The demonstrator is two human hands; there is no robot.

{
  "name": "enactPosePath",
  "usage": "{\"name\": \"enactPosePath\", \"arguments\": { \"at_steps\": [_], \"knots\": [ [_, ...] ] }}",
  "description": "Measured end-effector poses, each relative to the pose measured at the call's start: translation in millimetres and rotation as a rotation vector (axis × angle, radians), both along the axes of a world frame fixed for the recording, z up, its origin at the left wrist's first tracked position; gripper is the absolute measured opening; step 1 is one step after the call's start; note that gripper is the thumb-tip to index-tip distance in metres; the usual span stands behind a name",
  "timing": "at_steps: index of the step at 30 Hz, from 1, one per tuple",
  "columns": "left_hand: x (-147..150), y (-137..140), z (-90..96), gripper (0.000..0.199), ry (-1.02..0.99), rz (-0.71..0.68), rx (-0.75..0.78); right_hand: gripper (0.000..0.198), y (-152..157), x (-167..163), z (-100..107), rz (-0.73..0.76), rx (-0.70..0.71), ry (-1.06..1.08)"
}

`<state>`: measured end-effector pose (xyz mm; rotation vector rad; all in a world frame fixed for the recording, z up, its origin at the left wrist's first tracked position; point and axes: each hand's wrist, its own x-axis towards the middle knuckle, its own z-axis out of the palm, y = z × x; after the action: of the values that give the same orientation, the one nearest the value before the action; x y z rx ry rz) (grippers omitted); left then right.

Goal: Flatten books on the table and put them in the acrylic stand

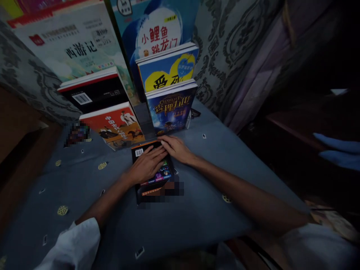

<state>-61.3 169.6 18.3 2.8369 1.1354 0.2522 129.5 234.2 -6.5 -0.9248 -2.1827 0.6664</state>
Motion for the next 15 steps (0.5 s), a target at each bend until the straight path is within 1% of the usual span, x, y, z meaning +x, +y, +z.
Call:
{"name": "enactPosePath", "arguments": {
  "at_steps": [5,10,13,15],
  "knots": [
    [2.3,-22.7,1.9,0.044,-0.031,-0.083,-0.059,0.038,-4.5,-2.5,-3.2,0.003,0.065,-0.098],
    [7.0,-56.9,5.4,0.045,-0.049,-0.165,-0.121,0.037,-4.1,-3.6,-7.1,-0.007,0.101,-0.112],
    [11.8,-75.1,8.8,0.045,-0.057,-0.182,-0.158,0.037,-4.2,-3.7,-7.9,-0.003,0.115,-0.120],
    [12.9,-80.8,11.1,0.044,-0.083,-0.173,-0.194,0.036,-4.4,-3.9,-9.2,-0.004,0.121,-0.126]
  ]
}}
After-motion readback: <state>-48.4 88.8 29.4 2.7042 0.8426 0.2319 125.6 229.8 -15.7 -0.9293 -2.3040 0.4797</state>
